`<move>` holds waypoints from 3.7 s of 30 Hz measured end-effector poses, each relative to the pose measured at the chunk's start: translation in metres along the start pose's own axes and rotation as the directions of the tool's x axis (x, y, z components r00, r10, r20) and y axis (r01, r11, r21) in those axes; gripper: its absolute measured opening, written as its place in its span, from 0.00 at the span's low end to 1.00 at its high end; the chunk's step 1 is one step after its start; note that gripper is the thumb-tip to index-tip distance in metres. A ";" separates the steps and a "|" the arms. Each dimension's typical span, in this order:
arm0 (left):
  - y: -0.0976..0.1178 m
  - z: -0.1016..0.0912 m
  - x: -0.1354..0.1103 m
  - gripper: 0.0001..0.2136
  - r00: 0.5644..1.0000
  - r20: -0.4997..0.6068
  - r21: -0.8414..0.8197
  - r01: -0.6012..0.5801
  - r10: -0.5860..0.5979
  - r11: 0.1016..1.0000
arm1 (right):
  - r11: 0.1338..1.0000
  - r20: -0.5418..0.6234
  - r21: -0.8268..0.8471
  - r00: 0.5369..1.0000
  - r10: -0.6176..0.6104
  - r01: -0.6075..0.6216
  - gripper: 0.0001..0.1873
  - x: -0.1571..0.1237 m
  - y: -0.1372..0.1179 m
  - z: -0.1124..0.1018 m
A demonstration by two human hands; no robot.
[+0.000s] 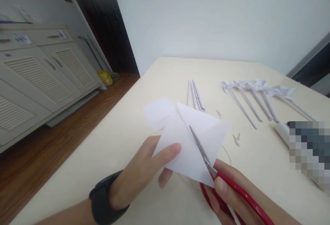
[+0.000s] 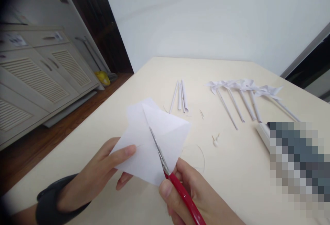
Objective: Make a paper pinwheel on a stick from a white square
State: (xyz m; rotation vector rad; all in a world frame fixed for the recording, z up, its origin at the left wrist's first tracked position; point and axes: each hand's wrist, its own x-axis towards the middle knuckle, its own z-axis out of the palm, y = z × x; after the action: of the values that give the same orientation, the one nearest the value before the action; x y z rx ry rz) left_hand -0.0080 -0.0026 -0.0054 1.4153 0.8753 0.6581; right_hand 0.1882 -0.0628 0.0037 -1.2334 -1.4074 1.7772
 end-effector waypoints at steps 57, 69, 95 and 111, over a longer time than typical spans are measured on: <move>0.017 0.011 0.008 0.12 0.974 0.192 0.096 0.107 -0.124 0.990 | 0.835 -0.263 -0.530 0.907 -0.329 0.149 0.06 0.011 -0.009 -0.044; 0.005 0.012 0.011 0.14 0.923 0.372 -0.013 0.108 -0.096 0.994 | 0.571 -0.075 -0.769 0.848 -0.525 0.286 0.09 0.014 0.006 -0.025; -0.003 0.017 0.013 0.07 0.972 0.191 -0.036 0.146 -0.137 0.989 | 0.802 -0.212 -0.569 0.909 -0.358 0.183 0.05 0.016 0.005 -0.021; -0.003 0.017 0.013 0.05 0.971 0.176 0.030 0.158 -0.160 0.987 | 0.776 -0.175 -0.590 0.902 -0.395 0.225 0.05 0.016 0.006 -0.015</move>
State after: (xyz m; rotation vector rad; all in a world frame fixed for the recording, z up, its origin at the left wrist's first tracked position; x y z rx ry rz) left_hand 0.0131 -0.0016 -0.0114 1.3782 0.8429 0.3976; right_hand 0.1956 -0.0446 -0.0072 -1.3658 -1.8909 0.9257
